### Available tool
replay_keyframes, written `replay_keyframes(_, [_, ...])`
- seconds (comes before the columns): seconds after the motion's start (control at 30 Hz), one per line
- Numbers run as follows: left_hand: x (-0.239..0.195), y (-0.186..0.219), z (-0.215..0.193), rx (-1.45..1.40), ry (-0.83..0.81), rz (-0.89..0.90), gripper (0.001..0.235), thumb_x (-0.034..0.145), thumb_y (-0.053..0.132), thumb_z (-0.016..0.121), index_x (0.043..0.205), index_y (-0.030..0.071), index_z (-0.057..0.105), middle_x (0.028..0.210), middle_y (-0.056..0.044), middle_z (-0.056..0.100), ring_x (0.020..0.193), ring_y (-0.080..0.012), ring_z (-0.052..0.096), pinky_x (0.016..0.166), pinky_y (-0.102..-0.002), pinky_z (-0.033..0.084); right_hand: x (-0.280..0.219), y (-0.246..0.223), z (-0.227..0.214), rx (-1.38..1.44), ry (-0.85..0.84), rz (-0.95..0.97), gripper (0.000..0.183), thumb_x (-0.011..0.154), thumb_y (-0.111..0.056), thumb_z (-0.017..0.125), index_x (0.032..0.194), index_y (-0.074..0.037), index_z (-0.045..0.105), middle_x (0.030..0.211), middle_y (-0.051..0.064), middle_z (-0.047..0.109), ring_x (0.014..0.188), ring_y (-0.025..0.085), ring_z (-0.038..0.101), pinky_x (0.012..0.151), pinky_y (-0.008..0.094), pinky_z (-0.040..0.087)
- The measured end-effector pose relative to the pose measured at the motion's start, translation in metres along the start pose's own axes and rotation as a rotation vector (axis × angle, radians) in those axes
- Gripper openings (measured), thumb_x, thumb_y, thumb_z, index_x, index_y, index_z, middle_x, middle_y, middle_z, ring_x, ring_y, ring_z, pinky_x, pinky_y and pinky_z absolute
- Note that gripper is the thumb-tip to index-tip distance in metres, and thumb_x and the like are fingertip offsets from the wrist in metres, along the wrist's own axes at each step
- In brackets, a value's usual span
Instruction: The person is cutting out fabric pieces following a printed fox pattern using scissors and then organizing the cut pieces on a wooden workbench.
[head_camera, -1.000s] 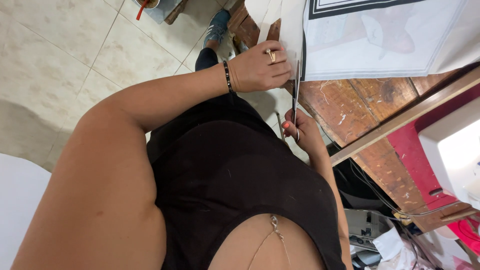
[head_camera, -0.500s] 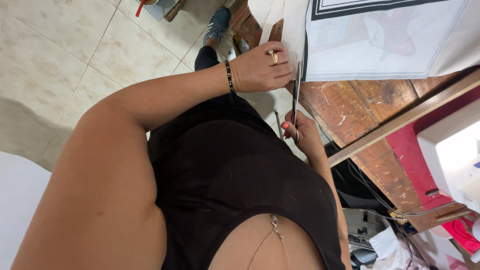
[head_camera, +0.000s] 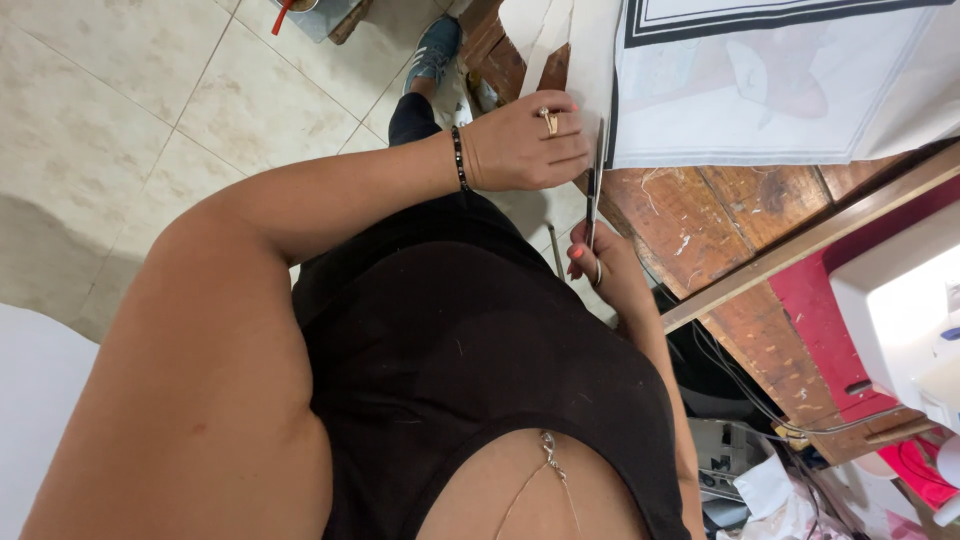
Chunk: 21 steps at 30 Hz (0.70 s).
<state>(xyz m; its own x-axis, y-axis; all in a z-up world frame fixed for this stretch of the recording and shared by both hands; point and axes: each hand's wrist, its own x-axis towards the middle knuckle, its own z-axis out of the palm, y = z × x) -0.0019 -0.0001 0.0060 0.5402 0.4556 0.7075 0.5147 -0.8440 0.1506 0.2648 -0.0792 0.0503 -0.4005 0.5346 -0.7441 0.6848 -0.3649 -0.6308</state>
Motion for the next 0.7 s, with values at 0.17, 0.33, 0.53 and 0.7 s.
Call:
replay_keyframes(0.17, [0.007, 0.0, -0.003, 0.027, 0.027, -0.006, 0.018, 0.103, 0.003, 0.061, 0.089, 0.013, 0.067, 0.092, 0.002, 0.06, 0.085, -0.0153, 0.056, 0.095, -0.033, 0.052, 0.009, -0.006, -0.012, -0.077, -0.027, -0.039, 0.052, 0.093, -0.07, 0.046, 0.089, -0.018, 0.05, 0.068, -0.001, 0.067, 0.068, 0.01, 0.064, 0.069, 0.029, 0.046])
replay_keyframes(0.33, [0.004, 0.0, 0.0, 0.01, 0.024, -0.017, 0.017, 0.104, 0.007, 0.064, 0.089, 0.014, 0.068, 0.092, 0.002, 0.063, 0.087, -0.0157, 0.058, 0.097, -0.034, 0.053, 0.006, -0.013, -0.009, -0.061, -0.015, -0.047, 0.051, 0.095, -0.068, 0.047, 0.087, -0.018, 0.051, 0.066, -0.002, 0.066, 0.066, 0.01, 0.064, 0.07, 0.027, 0.047])
replay_keyframes(0.53, [0.002, -0.004, -0.005, -0.015, -0.003, -0.032, 0.01, 0.102, 0.004, 0.065, 0.099, 0.012, 0.07, 0.095, 0.0, 0.064, 0.088, -0.0165, 0.059, 0.099, -0.035, 0.052, 0.004, -0.006, 0.0, 0.002, 0.042, -0.035, 0.041, 0.098, -0.053, 0.056, 0.085, -0.015, 0.052, 0.063, 0.0, 0.061, 0.06, 0.01, 0.059, 0.065, 0.026, 0.046])
replay_keyframes(0.7, [-0.003, -0.011, -0.001, 0.057, -0.007, -0.083, 0.014, 0.103, 0.003, 0.067, 0.094, 0.013, 0.07, 0.093, 0.002, 0.065, 0.093, -0.0171, 0.059, 0.1, -0.036, 0.049, 0.002, -0.012, -0.003, -0.008, 0.049, -0.017, 0.043, 0.097, -0.056, 0.058, 0.084, -0.015, 0.052, 0.061, 0.0, 0.062, 0.058, 0.009, 0.059, 0.063, 0.025, 0.046])
